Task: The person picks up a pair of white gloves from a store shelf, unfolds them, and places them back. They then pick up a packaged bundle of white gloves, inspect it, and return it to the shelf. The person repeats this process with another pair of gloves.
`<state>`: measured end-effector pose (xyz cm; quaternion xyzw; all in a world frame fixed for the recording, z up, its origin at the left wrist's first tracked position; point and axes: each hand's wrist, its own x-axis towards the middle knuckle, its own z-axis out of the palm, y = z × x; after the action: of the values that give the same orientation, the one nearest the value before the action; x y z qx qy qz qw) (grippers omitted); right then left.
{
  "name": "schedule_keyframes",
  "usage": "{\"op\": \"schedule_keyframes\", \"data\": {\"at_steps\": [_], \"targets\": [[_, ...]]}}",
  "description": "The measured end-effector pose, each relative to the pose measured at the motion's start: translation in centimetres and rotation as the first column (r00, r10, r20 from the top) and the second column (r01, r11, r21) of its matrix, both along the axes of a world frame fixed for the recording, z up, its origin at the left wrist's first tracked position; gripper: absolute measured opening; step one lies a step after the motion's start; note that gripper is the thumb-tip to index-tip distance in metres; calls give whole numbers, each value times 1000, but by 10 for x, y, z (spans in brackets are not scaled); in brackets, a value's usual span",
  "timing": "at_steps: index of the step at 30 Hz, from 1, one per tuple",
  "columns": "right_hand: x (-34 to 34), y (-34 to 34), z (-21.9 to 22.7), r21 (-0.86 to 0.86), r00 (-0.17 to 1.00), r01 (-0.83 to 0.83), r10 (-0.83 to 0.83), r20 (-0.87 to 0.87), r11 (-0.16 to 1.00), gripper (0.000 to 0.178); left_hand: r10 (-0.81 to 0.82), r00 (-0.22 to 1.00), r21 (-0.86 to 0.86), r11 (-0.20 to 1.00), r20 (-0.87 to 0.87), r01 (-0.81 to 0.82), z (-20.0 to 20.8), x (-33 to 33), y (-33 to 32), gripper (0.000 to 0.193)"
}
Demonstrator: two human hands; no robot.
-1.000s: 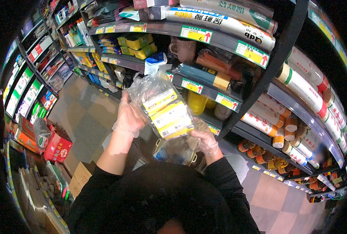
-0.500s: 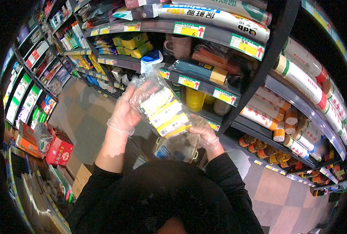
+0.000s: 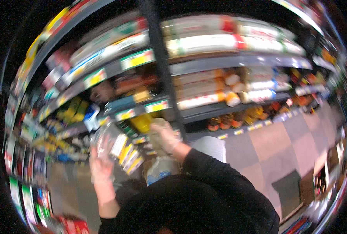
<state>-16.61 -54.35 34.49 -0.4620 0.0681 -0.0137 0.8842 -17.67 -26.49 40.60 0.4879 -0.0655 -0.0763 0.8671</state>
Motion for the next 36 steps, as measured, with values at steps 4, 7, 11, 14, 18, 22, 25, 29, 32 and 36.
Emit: {"op": "schedule_keyframes", "data": {"at_steps": [4, 7, 11, 14, 18, 22, 25, 29, 32, 36], "targets": [[-22, 39, 44, -8, 830, 167, -136, 540, 986, 61, -133, 991, -132, 983, -9, 130, -8, 3, -20, 63], [-49, 58, 67, -519, 612, 505, 139, 779, 690, 42, -199, 964, 99, 978, 178, 184, -9, -1, -47, 61], [-42, 52, 55, -523, 428, 671, 302, 852, 526, 40, -107, 992, 66, 992, 64, 103, -11, -3, -72, 60], [-37, 19, 50, -573, 528, 720, 227, 819, 392, 41, -165, 972, -88, 984, -167, 152, -22, 3, -75, 63], [-25, -29, 35, -713, 746, 651, -47, 664, 261, 32, -106, 978, 200, 970, -181, 142, 44, -37, -122, 74], [0, -54, 11, -740, 925, 379, -198, 325, 555, 34, -34, 990, 241, 968, -140, 67, 76, -60, -128, 70], [-1, -65, 9, -158, 922, 358, -322, 214, 920, 35, -86, 987, 232, 966, -135, 116, 74, -52, -130, 71], [-11, -58, 36, -325, 966, 238, -257, -16, 915, 58, -43, 995, 313, 947, -86, 69, 70, -59, -114, 82], [33, -77, -3, -173, 928, 291, -234, 291, 941, 48, -124, 992, 217, 969, 1, 121, 37, -3, -89, 71], [15, -76, 29, -223, 981, 94, -52, 184, 970, 49, -55, 993, 289, 957, 102, 23, 24, 1, -79, 68]]}}
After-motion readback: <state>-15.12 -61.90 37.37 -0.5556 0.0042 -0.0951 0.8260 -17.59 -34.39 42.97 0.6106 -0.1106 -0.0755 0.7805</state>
